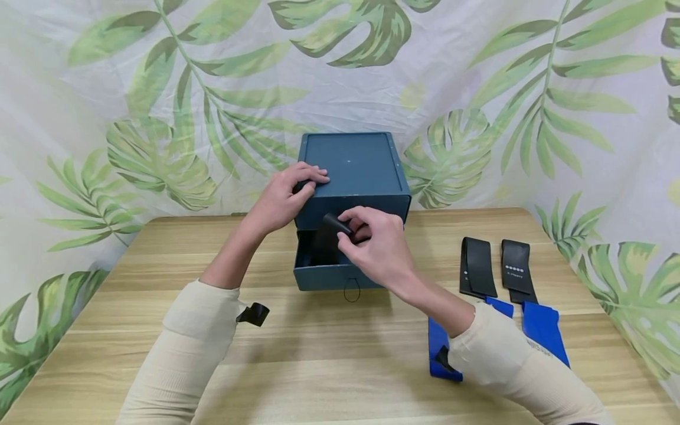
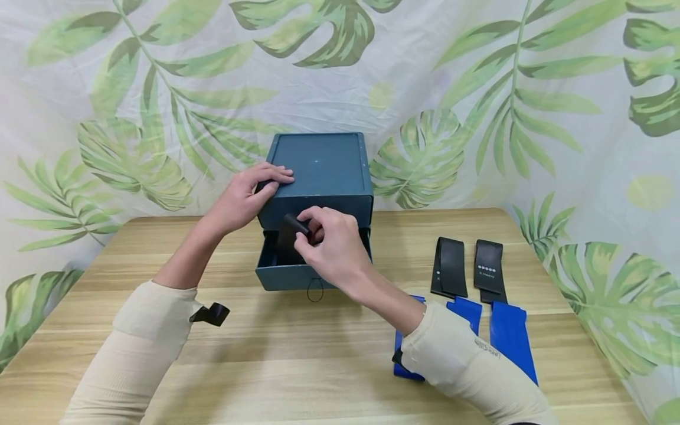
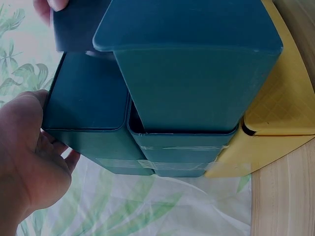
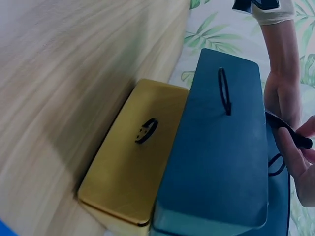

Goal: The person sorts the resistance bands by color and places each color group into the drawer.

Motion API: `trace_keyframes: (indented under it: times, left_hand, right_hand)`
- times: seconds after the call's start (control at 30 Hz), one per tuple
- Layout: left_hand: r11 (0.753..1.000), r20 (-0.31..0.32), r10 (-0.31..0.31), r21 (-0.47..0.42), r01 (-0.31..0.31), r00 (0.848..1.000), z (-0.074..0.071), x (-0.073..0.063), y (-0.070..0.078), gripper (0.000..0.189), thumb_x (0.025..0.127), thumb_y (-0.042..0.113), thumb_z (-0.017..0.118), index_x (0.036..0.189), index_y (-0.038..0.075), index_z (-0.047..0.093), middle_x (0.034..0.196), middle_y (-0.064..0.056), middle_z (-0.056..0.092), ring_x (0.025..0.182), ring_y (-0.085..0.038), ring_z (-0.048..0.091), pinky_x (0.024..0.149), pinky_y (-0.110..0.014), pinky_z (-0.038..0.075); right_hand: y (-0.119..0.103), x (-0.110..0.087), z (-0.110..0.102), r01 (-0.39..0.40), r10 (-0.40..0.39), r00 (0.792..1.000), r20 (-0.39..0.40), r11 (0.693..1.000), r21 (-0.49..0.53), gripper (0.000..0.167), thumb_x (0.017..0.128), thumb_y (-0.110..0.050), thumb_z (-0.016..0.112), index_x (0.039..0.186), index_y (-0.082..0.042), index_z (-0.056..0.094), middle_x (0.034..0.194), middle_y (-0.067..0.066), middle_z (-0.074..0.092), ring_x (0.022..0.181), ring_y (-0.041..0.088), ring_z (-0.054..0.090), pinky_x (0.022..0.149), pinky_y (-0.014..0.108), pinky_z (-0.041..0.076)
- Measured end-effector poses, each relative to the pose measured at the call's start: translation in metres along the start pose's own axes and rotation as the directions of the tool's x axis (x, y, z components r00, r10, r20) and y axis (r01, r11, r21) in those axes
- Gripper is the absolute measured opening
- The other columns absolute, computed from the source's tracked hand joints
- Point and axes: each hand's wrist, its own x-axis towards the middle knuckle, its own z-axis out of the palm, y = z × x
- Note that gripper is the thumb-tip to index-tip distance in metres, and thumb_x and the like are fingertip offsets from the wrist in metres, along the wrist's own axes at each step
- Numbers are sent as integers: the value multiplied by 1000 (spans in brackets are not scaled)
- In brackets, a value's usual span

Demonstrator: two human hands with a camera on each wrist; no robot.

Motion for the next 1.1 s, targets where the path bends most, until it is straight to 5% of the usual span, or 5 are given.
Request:
trace_keyframes:
  times: [0.4, 0.7, 0.87, 1.1]
  left_hand:
    - [1000, 2, -8, 9, 8, 1000, 0, 0, 2, 31, 106, 5, 48, 125, -3, 72, 138, -18, 62, 141, -34, 47, 118, -53, 36]
    - [1000, 7, -21, 7, 21, 1000, 0, 1, 1, 32, 107, 5, 47, 126, -2, 71, 139, -17, 62, 142, -34, 47, 119, -52, 35]
    - [1000, 16, -23, 6, 23, 1000, 0, 0, 1, 32, 107, 5, 46, 126, -3, 71, 140, -18, 61, 143, -35, 45, 119, -52, 35]
    - [1000, 12, -16, 9, 16, 1000, 0, 1, 1, 33, 107, 5, 46, 126, -3, 71, 139, -17, 61, 142, -34, 46, 119, -52, 35]
  right_hand:
    - [14, -11, -15, -118, 114, 991, 70, 991, 60, 13, 87, 3, 73, 99, -1, 69, 77, 7, 68, 62, 15, 70, 66, 29, 62]
    - [26, -12, -27, -220, 217, 965, 148, 976, 2, 10, 88, 0, 74, 94, -3, 67, 79, 7, 70, 64, 18, 70, 67, 33, 61]
    - [27, -12, -39, -279, 307, 937, 168, 945, -169, 9, 88, -9, 77, 92, -6, 70, 82, 5, 72, 69, 17, 70, 70, 37, 60]
    - [19, -12, -55, -232, 346, 898, 271, 897, -377, 15, 89, -17, 81, 89, -6, 70, 75, 2, 70, 63, 13, 65, 64, 35, 57]
